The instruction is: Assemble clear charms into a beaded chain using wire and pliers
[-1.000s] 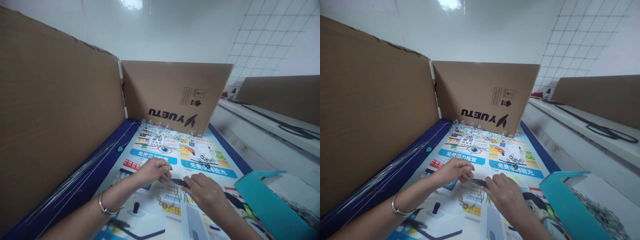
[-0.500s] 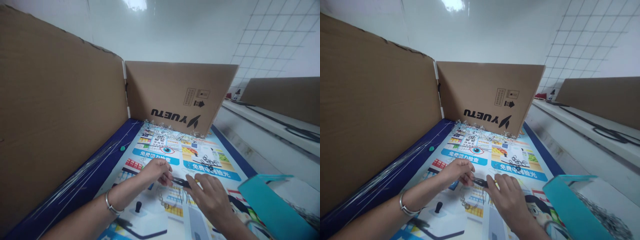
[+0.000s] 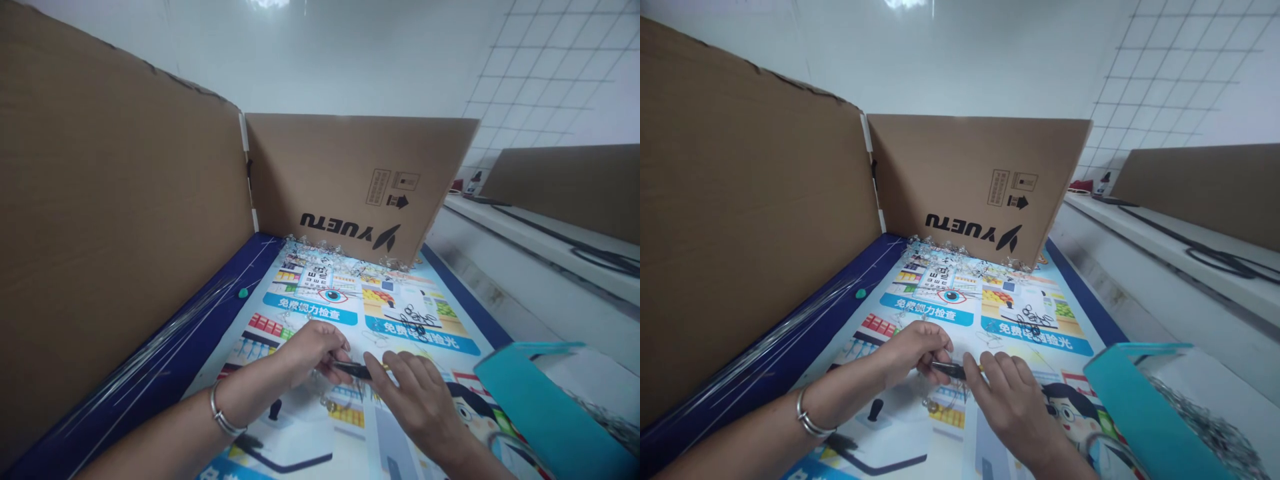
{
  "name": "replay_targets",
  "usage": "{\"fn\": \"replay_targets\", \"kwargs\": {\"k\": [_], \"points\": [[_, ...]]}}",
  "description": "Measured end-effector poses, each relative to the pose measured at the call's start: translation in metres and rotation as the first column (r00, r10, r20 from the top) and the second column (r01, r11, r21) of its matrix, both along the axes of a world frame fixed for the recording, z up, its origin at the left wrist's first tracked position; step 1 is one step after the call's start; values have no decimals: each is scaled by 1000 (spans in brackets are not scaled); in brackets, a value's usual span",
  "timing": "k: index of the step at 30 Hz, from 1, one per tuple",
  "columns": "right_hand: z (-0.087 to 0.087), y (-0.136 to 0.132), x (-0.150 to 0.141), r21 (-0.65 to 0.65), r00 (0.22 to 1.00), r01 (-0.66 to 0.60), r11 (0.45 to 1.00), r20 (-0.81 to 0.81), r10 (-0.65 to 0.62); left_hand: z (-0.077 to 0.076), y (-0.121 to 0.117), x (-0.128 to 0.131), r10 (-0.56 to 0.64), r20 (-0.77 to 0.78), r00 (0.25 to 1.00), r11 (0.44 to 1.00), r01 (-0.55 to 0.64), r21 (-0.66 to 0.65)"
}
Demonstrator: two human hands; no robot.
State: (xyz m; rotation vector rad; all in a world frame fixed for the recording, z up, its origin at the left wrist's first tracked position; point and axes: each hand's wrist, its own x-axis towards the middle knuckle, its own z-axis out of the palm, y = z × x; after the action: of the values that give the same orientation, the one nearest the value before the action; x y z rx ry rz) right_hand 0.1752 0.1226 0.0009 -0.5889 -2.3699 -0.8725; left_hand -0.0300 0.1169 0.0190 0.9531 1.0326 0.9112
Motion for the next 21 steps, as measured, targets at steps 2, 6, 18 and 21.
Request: {"fn": "replay_targets", "kwargs": {"k": [2, 6, 18, 21], "points": [[2, -1, 0, -5, 1000, 2, 1000, 14, -2, 1, -1, 0, 2, -1, 1000, 1000, -2, 1], [3, -1, 0, -16, 1000, -2, 1000, 22, 3, 1, -1, 0, -5, -5, 1000, 1000, 5, -13], [5, -1, 0, -23, 999, 1, 1000, 50, 0, -2, -1, 2, -14, -9, 1000, 1000, 14, -12], [4, -1, 0, -39, 998, 17, 999, 68, -14, -1, -1, 2, -7, -25, 1000, 1000, 7, -1]]}}
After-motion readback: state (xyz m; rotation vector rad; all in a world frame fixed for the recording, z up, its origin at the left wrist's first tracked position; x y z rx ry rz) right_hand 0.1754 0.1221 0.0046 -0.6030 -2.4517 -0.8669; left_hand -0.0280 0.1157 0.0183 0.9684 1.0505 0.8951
